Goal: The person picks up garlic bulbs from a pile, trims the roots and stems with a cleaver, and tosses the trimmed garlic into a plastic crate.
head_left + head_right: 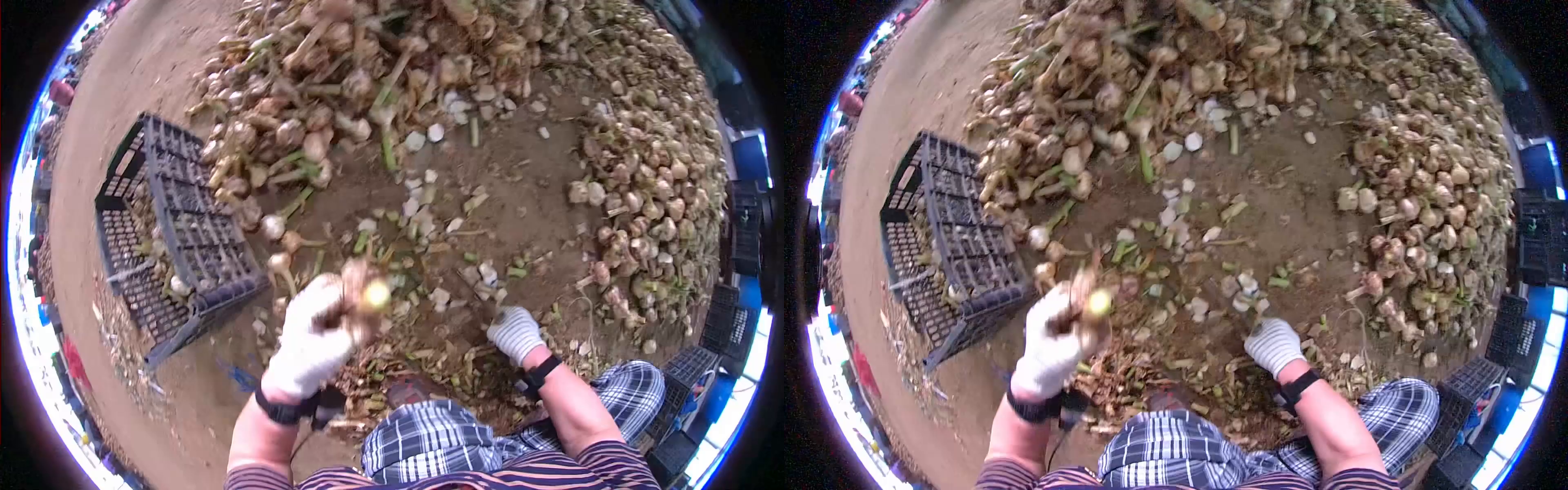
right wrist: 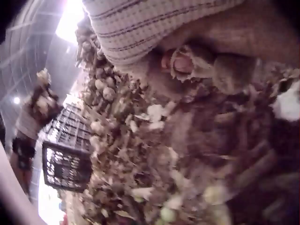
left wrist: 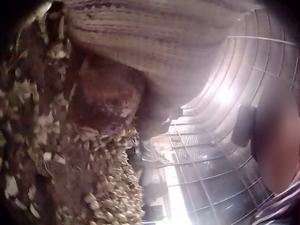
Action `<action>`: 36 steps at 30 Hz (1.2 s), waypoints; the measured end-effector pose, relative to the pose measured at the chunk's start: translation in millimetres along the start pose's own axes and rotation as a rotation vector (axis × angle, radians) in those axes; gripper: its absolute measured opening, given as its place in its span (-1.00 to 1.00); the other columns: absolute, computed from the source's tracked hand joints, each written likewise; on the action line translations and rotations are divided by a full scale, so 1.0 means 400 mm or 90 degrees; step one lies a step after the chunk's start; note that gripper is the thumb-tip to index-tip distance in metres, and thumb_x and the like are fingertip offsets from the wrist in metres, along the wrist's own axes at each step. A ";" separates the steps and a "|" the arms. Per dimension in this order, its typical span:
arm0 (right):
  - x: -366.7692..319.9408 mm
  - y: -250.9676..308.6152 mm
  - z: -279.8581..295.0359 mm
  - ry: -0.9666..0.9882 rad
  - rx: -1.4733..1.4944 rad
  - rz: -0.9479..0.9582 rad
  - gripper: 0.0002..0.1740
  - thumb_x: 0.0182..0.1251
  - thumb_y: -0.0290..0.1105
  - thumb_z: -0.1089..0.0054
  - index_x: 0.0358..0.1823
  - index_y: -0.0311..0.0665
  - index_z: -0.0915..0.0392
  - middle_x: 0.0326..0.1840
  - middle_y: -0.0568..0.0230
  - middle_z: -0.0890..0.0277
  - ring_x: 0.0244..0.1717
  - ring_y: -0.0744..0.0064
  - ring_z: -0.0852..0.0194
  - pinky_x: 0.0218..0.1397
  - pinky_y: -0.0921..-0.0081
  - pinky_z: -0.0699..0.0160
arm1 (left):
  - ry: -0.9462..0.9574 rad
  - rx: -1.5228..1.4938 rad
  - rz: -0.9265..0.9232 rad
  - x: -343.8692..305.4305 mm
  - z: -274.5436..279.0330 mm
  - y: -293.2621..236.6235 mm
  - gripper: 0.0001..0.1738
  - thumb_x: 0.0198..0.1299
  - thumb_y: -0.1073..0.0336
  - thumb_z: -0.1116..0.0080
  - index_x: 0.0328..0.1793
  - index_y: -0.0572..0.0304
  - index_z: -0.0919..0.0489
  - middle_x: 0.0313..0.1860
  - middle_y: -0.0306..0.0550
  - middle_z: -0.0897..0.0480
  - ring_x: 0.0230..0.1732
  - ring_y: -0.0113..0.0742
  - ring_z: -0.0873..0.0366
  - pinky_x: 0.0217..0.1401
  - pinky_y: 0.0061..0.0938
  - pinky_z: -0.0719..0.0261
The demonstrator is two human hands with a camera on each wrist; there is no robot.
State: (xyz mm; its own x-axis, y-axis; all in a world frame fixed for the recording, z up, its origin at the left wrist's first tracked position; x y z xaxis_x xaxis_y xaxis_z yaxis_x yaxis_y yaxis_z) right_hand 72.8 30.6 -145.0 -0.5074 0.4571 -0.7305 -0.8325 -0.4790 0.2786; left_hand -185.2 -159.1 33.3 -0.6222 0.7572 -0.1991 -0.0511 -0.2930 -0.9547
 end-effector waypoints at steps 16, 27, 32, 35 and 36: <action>-0.035 0.069 0.098 -0.032 0.612 -0.140 -0.74 0.02 -0.55 -0.34 -0.20 -0.36 -0.58 -0.31 0.41 -0.61 -0.31 0.57 -0.49 -0.22 0.64 -0.45 | 0.272 0.899 -0.038 0.091 -0.156 0.251 -0.23 0.01 0.04 -0.29 0.37 0.06 -0.33 0.10 0.09 -0.56 0.30 -0.03 -0.38 0.51 0.19 0.35; -0.050 0.289 0.182 -0.137 -0.052 0.207 -0.80 0.05 -0.26 -0.05 -0.38 -0.21 -0.53 -0.52 -0.01 -0.54 -0.45 -0.01 -0.57 -0.39 0.16 -0.53 | -0.075 0.426 0.098 0.076 -0.007 0.343 -0.38 -0.07 0.11 -0.31 0.17 0.13 -0.47 -0.10 0.09 -0.59 0.06 0.04 -0.47 0.32 -0.06 -0.27; -0.109 0.379 0.191 -0.164 -0.142 0.339 -0.84 -0.06 -0.26 -0.15 -0.57 -0.18 -0.48 -0.63 0.05 -0.46 -0.54 -0.01 -0.50 -0.46 0.19 -0.46 | -0.022 -0.081 0.143 0.052 -0.065 0.188 -0.43 -0.08 0.35 -0.39 0.12 0.18 -0.45 0.02 -0.04 -0.57 0.00 -0.31 -0.52 0.08 -0.44 -0.49; -0.126 0.389 0.189 -0.175 -0.141 0.374 -0.84 -0.05 -0.27 -0.16 -0.58 -0.18 -0.46 -0.64 0.06 -0.43 -0.55 -0.02 -0.48 -0.49 0.18 -0.42 | -0.002 -0.168 0.150 0.049 -0.074 0.148 -0.36 -0.07 0.33 -0.44 0.17 0.20 -0.40 0.01 -0.12 -0.58 -0.01 -0.37 -0.52 0.07 -0.49 -0.49; -0.127 0.387 0.192 -0.178 -0.140 0.357 -0.85 -0.07 -0.29 -0.16 -0.60 -0.18 -0.45 -0.64 0.07 -0.42 -0.54 -0.02 -0.48 -0.48 0.20 -0.43 | 0.009 -0.165 0.159 0.053 -0.079 0.151 -0.34 -0.05 0.34 -0.43 0.19 0.20 -0.36 0.01 -0.14 -0.59 -0.01 -0.36 -0.53 0.09 -0.49 -0.50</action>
State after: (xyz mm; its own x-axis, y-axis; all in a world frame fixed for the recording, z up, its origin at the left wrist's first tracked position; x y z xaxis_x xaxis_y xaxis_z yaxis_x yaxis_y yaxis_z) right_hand -47.5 -9.3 -16.9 -0.9141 0.2568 -0.3137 -0.3752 -0.8289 0.4148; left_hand -176.7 -142.3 -35.7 -0.5799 0.6894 -0.4341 0.3014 -0.3135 -0.9005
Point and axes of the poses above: each hand's wrist, its own x-axis towards the middle knuckle, its own z-axis out of the back of the hand, y = z × x, the point moved 9 cm from there along x, towards the middle knuckle
